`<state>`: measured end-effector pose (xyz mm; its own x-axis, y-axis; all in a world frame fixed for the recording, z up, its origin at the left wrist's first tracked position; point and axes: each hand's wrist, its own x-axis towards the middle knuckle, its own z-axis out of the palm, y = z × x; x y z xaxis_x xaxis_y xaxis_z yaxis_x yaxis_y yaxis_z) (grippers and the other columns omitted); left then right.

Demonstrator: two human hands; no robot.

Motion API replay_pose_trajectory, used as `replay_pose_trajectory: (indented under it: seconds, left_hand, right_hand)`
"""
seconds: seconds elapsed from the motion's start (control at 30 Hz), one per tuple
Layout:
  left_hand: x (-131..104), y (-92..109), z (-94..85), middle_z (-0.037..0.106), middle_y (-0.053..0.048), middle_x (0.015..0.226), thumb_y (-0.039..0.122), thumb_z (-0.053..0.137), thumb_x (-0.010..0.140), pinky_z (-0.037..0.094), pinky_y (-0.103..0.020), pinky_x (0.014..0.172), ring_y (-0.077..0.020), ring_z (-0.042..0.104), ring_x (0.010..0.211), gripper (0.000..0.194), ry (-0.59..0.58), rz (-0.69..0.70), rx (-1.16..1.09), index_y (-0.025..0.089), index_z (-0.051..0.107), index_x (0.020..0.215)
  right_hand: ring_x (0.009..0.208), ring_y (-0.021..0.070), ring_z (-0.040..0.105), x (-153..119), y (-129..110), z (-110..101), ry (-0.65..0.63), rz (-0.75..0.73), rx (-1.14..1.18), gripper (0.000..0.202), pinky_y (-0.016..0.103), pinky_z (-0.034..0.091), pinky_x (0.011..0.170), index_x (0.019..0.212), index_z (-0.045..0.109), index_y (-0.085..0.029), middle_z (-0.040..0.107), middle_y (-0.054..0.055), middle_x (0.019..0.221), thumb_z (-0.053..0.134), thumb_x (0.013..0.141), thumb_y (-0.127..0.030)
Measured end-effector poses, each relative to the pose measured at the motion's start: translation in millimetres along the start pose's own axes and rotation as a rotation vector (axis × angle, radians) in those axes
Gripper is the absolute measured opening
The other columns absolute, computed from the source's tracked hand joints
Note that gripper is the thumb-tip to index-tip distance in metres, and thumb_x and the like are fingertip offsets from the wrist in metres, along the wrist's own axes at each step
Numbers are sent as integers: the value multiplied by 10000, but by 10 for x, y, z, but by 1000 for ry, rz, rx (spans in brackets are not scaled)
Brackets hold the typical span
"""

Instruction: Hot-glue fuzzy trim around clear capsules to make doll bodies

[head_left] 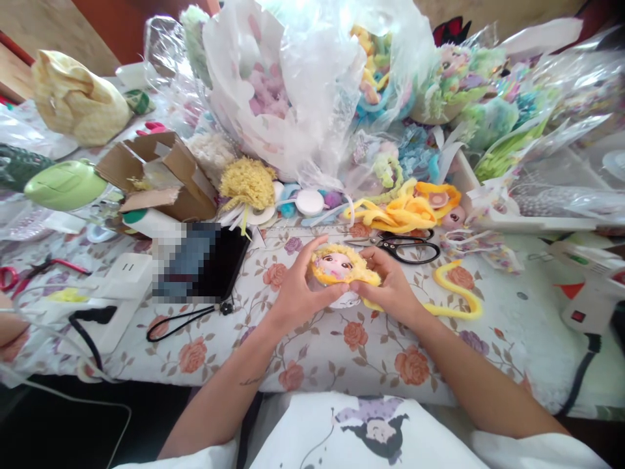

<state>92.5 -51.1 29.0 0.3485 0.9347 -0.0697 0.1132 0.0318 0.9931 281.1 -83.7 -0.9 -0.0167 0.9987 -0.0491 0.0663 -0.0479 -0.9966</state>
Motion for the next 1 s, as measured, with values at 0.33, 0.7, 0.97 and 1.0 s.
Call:
replay_pose_trajectory:
  seconds: [0.33, 0.7, 0.97, 1.0]
  left_hand:
    - [24, 11, -13, 618, -44, 1227, 259, 829, 655, 507, -299, 872, -257, 604, 1084, 704, -21, -55, -215, 257, 540, 1297]
    - [75, -29, -122, 627, -45, 1179, 211, 863, 594, 496, -307, 886, -269, 592, 1091, 717, -101, -68, -223, 269, 590, 1254]
    - [118, -49, -247, 678, -44, 1091, 161, 834, 622, 533, -271, 764, -217, 650, 937, 630, -235, -114, -443, 258, 623, 1207]
    - [123, -55, -255, 680, -48, 1089, 163, 827, 632, 531, -273, 763, -219, 653, 935, 603, -245, -126, -458, 250, 631, 1195]
  right_hand:
    - [831, 182, 570, -21, -29, -39, -20, -5, -47, 458, 271, 457, 676, 1060, 505, -238, 603, 17, 973, 743, 700, -390]
    - [791, 158, 577, -35, -24, 3, -36, 5, 39, 470, 249, 458, 658, 993, 507, -240, 605, 1, 944, 807, 645, -337]
    - [806, 159, 591, -33, -40, -25, -66, 49, 165, 486, 243, 462, 667, 969, 506, -240, 606, -9, 923, 829, 606, -266]
    - [800, 159, 592, -32, -39, -34, -69, 53, 171, 488, 245, 465, 668, 969, 509, -240, 607, -9, 921, 830, 604, -268]
